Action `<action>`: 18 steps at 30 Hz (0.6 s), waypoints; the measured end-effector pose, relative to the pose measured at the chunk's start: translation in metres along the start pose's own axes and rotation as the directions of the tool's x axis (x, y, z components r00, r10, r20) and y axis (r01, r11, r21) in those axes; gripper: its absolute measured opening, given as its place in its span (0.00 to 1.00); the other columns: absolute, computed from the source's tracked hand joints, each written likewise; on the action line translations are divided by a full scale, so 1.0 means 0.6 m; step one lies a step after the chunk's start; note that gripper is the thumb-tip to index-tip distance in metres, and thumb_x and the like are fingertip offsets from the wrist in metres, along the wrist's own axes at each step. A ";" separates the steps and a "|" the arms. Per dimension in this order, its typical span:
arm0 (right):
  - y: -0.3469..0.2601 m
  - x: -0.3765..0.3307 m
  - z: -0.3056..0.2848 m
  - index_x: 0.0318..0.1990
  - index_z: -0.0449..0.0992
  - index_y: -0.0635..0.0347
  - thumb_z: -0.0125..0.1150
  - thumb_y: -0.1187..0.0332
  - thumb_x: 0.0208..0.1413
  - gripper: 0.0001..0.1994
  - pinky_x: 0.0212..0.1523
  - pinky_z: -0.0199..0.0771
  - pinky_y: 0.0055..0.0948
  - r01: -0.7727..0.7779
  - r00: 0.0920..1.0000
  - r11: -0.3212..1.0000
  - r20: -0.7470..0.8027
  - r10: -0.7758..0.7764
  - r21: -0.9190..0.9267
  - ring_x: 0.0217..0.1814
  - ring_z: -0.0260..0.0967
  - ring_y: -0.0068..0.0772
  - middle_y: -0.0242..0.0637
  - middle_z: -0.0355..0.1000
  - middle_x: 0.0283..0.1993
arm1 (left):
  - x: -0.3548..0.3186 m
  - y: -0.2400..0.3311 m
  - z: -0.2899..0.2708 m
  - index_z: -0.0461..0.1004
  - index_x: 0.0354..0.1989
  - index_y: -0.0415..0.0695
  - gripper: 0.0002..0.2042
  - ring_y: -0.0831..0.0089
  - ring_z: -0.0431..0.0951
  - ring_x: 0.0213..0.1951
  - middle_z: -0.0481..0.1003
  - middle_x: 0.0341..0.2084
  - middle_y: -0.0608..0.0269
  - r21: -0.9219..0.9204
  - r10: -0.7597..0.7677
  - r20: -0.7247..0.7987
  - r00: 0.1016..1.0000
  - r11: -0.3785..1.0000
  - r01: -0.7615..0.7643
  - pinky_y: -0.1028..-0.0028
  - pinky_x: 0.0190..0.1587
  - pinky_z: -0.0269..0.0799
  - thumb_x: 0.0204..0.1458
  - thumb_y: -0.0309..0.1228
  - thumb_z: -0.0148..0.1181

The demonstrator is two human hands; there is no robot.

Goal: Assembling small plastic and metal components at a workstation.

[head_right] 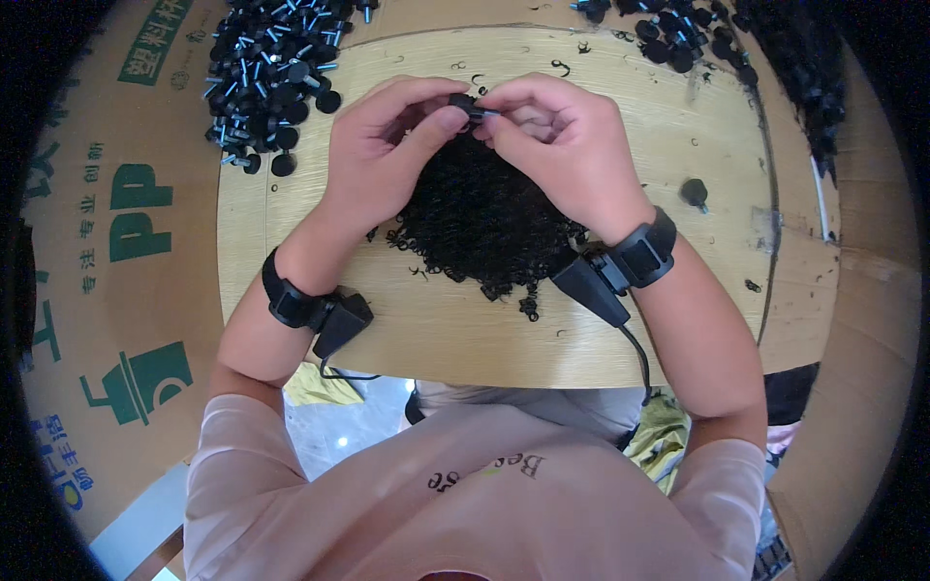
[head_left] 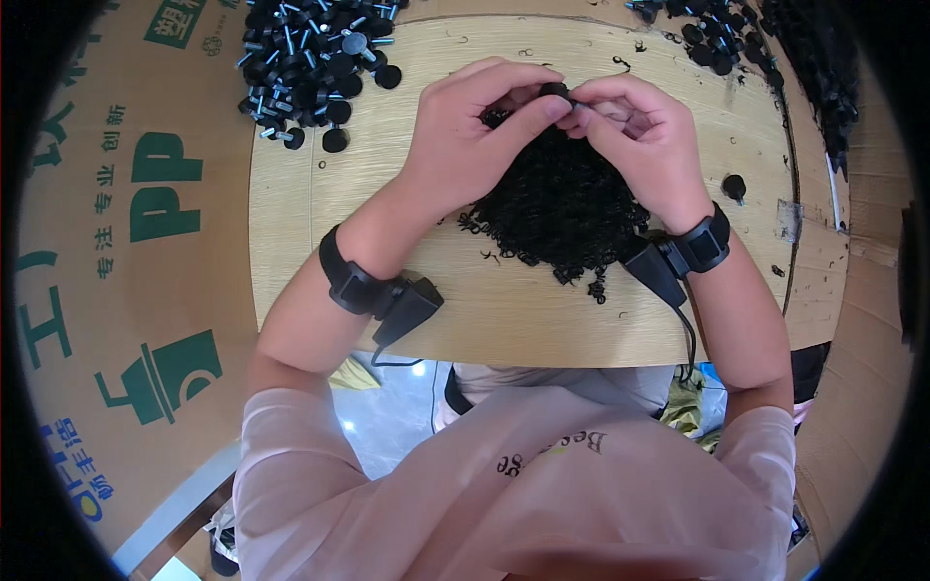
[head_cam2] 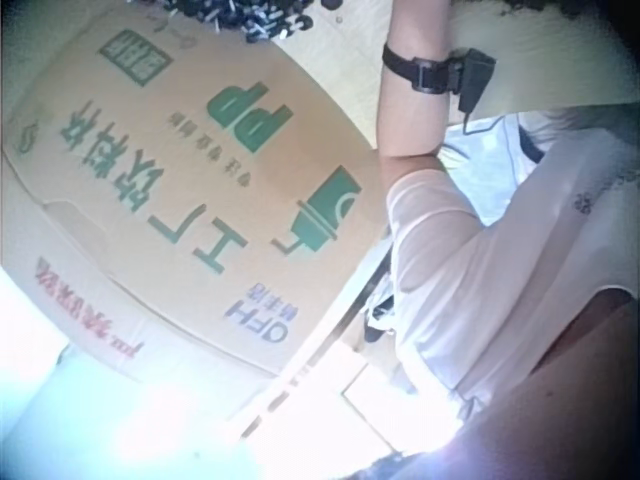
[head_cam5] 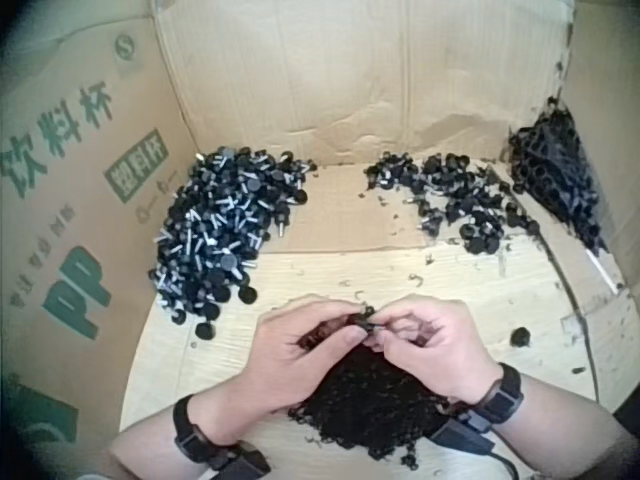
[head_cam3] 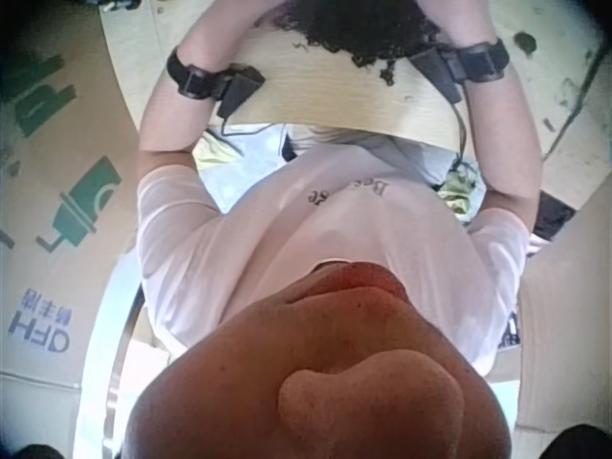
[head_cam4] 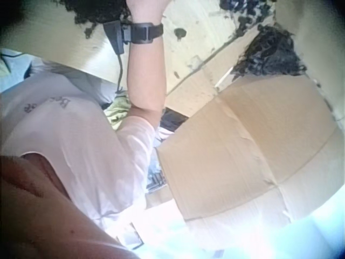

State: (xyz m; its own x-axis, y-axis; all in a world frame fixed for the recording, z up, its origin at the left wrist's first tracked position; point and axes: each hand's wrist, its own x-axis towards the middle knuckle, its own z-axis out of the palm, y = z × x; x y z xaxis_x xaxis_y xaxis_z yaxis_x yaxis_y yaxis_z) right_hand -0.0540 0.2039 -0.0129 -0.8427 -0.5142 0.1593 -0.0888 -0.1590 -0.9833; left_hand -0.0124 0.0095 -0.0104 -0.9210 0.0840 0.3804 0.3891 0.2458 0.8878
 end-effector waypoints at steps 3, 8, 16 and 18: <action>0.002 0.001 0.000 0.40 0.77 0.66 0.60 0.78 0.55 0.06 0.37 0.73 0.16 0.028 0.998 0.985 -0.050 -0.037 -0.169 0.35 0.73 0.15 0.33 0.78 0.34 | 0.003 0.003 -0.002 0.79 0.45 0.40 0.11 0.78 0.76 0.32 0.78 0.34 0.62 0.104 0.079 0.020 0.997 0.991 -0.081 0.79 0.36 0.72 0.52 0.24 0.65; -0.003 -0.002 0.002 0.31 0.77 0.64 0.63 0.77 0.50 0.02 0.27 0.61 0.12 -0.011 0.996 0.941 -0.084 -0.019 -0.339 0.25 0.60 0.08 0.21 0.69 0.24 | 0.001 0.012 -0.001 0.81 0.41 0.41 0.13 0.74 0.77 0.32 0.78 0.33 0.59 0.209 0.138 0.044 0.989 0.967 -0.144 0.77 0.36 0.73 0.45 0.24 0.69; 0.002 -0.003 -0.006 0.37 0.76 0.64 0.59 0.75 0.56 0.03 0.27 0.62 0.13 -0.119 0.992 0.973 0.015 0.125 -0.199 0.26 0.60 0.09 0.21 0.69 0.27 | 0.003 0.012 -0.008 0.80 0.38 0.38 0.13 0.66 0.80 0.39 0.79 0.37 0.55 0.178 0.320 0.107 0.941 0.925 -0.335 0.73 0.44 0.75 0.40 0.18 0.64; -0.008 -0.002 -0.003 0.39 0.76 0.64 0.57 0.75 0.58 0.04 0.29 0.64 0.14 -0.122 0.991 0.983 0.045 0.129 -0.138 0.27 0.62 0.11 0.24 0.70 0.29 | 0.002 0.011 -0.012 0.80 0.38 0.37 0.13 0.65 0.79 0.41 0.78 0.39 0.53 0.127 0.308 0.103 0.946 0.939 -0.320 0.72 0.46 0.75 0.41 0.16 0.63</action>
State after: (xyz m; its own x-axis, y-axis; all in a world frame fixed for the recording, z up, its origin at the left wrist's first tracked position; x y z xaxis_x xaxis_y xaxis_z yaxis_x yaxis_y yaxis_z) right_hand -0.0533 0.2068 -0.0085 -0.8222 -0.5682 0.0344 -0.0573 0.0225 -0.9981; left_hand -0.0108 0.0042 -0.0025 -0.7532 0.2546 0.6065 0.6573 0.3267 0.6791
